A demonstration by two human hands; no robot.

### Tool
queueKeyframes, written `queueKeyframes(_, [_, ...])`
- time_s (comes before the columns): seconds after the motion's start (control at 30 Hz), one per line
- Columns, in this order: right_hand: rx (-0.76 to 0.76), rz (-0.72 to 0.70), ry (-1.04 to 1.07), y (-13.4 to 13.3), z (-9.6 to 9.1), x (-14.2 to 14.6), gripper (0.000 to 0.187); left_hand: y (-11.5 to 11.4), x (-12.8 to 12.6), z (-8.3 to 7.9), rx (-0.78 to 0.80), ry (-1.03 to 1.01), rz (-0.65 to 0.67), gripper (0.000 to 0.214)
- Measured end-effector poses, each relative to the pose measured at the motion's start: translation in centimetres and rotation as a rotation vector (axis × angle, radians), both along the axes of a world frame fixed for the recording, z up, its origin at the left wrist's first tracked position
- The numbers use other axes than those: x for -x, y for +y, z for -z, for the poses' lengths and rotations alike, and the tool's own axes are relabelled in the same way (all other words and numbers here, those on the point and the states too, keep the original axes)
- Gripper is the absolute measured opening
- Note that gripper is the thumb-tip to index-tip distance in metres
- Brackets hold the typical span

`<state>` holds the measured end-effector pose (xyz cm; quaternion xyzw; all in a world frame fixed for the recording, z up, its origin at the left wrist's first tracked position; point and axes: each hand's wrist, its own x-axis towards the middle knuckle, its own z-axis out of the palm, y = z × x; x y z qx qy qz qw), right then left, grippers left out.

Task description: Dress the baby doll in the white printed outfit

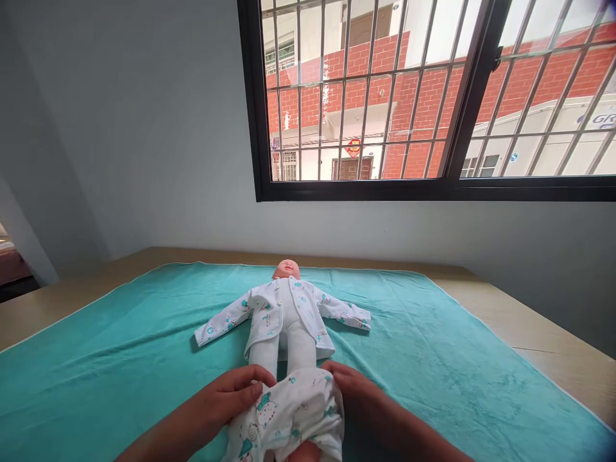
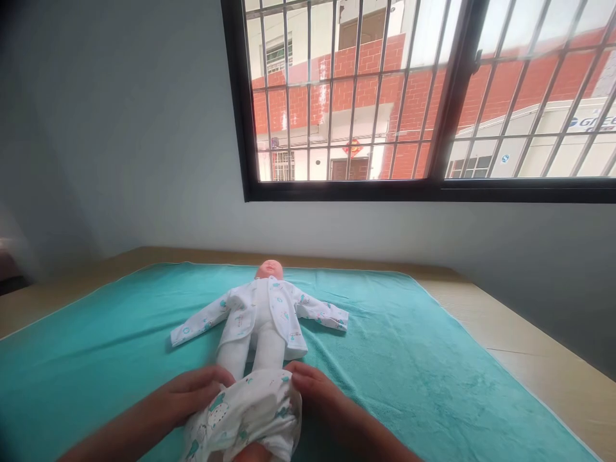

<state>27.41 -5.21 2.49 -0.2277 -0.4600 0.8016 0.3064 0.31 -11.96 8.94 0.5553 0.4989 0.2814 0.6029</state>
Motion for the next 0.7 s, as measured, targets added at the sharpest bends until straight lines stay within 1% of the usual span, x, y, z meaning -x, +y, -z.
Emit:
queueKeyframes(0.07, [0.036,0.061,-0.063,0.0,0.2,0.3,0.044,0.1,0.7,0.2,0.005,0.035,0.002,0.040])
queueKeyframes(0.1, [0.051,0.099,-0.103,0.1,0.2,0.5,0.045,0.3,1.1,0.4,-0.014,0.040,0.005,0.037])
queueKeyframes(0.17, [0.028,0.158,-0.212,0.3,0.2,1.0,0.040,1.0,1.9,0.8,-0.047,0.050,-0.001,0.035])
queueKeyframes(0.23, [-0.107,0.158,-0.351,0.6,0.0,1.2,0.032,1.9,2.4,1.5,-0.064,0.066,-0.040,0.037])
queueKeyframes(0.3, [-0.287,0.123,-0.466,0.8,-0.2,1.2,0.022,2.8,2.7,2.1,-0.076,0.093,-0.088,0.038])
queueKeyframes(0.37, [-0.436,0.098,-0.514,0.8,-0.5,0.9,0.013,3.3,2.9,2.4,-0.105,0.112,-0.076,0.035])
queueKeyframes(0.4, [-0.476,0.093,-0.520,0.8,-0.5,0.8,0.015,3.4,2.9,2.3,-0.116,0.109,-0.039,0.033])
queueKeyframes(0.43, [-0.501,0.089,-0.526,0.7,-0.5,0.7,0.020,3.3,3.0,2.2,-0.115,0.091,0.015,0.032])
queueKeyframes(0.5, [-0.535,0.083,-0.550,0.8,-0.2,0.5,0.026,3.1,3.1,1.8,-0.093,0.037,0.122,0.039])
queueKeyframes(0.57, [-0.561,0.095,-0.615,1.0,0.4,0.6,0.025,2.8,3.0,1.6,-0.083,0.028,0.171,0.043])
queueKeyframes(0.63, [-0.589,0.117,-0.699,1.6,1.3,0.7,0.020,2.9,2.7,2.1,-0.150,0.118,0.141,0.039])
queueKeyframes(0.67, [-0.596,0.133,-0.722,2.0,1.8,0.7,0.018,3.1,2.5,2.7,-0.218,0.193,0.113,0.035])
queueKeyframes(0.7, [-0.601,0.141,-0.726,2.4,2.3,0.8,0.020,3.5,2.3,3.5,-0.319,0.268,0.069,0.033])
